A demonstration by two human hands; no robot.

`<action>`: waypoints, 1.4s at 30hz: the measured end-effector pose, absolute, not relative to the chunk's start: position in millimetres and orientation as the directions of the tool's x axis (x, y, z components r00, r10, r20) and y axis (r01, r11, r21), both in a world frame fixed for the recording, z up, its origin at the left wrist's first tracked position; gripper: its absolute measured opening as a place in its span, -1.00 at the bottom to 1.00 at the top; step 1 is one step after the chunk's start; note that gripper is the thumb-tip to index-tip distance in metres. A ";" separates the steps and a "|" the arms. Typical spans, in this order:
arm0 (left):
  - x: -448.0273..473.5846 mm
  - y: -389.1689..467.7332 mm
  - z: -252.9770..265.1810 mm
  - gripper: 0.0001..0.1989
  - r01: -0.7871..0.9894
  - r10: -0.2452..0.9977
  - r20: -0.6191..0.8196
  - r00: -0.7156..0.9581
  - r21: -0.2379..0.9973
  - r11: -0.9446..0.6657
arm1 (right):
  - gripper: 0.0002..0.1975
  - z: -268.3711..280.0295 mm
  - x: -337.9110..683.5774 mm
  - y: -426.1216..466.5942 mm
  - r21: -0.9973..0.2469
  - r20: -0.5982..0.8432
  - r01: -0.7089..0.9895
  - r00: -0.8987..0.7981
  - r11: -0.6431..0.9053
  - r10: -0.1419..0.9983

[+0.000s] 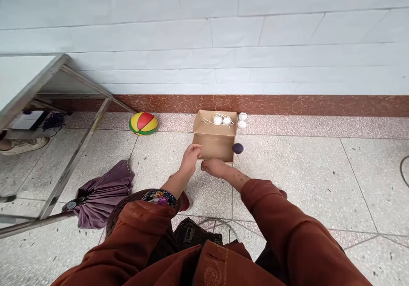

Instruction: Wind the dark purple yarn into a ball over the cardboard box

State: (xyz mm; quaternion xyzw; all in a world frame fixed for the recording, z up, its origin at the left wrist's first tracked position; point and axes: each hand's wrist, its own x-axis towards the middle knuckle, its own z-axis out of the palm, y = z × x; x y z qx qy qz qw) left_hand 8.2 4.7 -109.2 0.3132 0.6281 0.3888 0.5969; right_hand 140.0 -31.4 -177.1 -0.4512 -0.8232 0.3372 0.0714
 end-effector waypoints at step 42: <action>182.1 -49.8 -302.9 -0.58 0.601 0.448 -0.516 0.730 0.797 -0.061 | -0.82 -289.9 375.1 -114.8 -0.556 -0.527 0.824 -0.246 -0.112 0.813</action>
